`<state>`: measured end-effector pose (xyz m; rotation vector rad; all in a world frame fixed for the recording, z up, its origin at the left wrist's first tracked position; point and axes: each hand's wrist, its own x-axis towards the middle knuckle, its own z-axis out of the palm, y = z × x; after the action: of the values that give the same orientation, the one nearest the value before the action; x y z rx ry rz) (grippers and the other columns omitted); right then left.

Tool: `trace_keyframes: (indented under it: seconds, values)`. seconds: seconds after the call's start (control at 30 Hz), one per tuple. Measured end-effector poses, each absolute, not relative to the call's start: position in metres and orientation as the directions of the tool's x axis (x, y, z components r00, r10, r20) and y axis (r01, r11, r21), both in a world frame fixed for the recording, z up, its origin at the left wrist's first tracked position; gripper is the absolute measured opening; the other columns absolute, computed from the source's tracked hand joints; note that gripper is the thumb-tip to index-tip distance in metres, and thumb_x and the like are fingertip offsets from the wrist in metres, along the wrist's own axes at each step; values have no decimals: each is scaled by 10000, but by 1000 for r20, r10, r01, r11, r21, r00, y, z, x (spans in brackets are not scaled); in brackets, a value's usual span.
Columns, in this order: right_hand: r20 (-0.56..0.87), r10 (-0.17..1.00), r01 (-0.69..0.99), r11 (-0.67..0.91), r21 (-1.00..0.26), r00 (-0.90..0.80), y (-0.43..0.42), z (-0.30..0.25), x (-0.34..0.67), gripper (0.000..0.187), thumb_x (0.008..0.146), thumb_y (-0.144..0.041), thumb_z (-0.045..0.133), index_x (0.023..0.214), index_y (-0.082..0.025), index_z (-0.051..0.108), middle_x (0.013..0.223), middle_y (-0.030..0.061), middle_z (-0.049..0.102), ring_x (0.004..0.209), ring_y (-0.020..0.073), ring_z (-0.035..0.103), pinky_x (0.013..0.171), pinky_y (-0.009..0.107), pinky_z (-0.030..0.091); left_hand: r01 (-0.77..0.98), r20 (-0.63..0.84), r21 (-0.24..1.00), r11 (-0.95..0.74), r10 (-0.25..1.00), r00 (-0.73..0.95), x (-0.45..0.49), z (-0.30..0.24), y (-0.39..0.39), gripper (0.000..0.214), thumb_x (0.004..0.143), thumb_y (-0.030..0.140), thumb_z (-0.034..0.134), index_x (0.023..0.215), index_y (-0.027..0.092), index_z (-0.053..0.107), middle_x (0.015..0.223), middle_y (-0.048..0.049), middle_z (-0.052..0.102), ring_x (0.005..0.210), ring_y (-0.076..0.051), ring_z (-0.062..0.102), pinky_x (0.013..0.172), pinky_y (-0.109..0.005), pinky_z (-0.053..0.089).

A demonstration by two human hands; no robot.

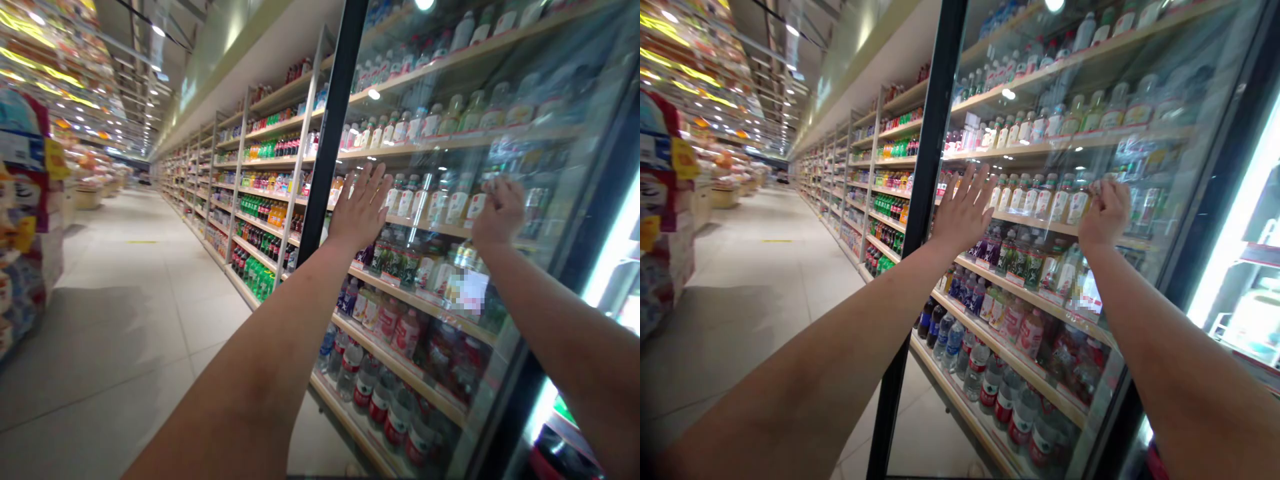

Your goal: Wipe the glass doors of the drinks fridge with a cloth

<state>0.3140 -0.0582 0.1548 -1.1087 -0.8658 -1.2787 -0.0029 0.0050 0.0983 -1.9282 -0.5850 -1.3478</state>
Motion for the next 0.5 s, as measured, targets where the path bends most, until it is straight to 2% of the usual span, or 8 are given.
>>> trace_keyframes:
  seconds: [0.1, 0.13, 0.27, 0.5]
  values:
    - [932, -276, 971, 20, -238, 234, -58, 169, 309, 404, 829, -90, 573, 1192, -146, 740, 1266, 139, 687, 1193, 194, 600, 1071, 344, 439, 707, 937, -280, -649, -23, 349, -3, 99, 4, 649, 1012, 305, 403, 1609, 119, 230, 1704, -110, 158, 1579, -305, 78, 1296, -540, 57]
    - [931, -281, 972, 37, -233, 233, -58, 171, 307, 400, 831, -84, 570, 1187, -151, 741, 1270, 135, 686, 1199, 192, 599, 1075, 350, 438, 708, 938, -278, -650, -23, 347, -3, 99, 4, 651, 1010, 306, 408, 1609, 122, 235, 1704, -107, 163, 1579, -303, 77, 1296, -540, 61]
    - [958, -271, 995, 58, -77, 90, -57, 165, 293, 408, 835, -45, 531, 1158, -167, 749, 1245, 104, 697, 1223, 178, 585, 1090, 340, 430, 699, 937, -279, -659, -29, 347, -3, 98, 3, 637, 1015, 318, 419, 1606, 138, 263, 1700, -103, 183, 1578, -301, 98, 1296, -544, 83]
    - [958, -242, 988, 27, -154, 155, -56, 182, 266, 395, 834, -67, 497, 1118, -171, 751, 1169, 106, 708, 1099, 181, 613, 994, 348, 468, 702, 940, -285, -653, -46, 338, -4, 97, 5, 611, 1039, 329, 390, 1602, 126, 270, 1698, -111, 182, 1576, -306, 104, 1296, -530, 88]
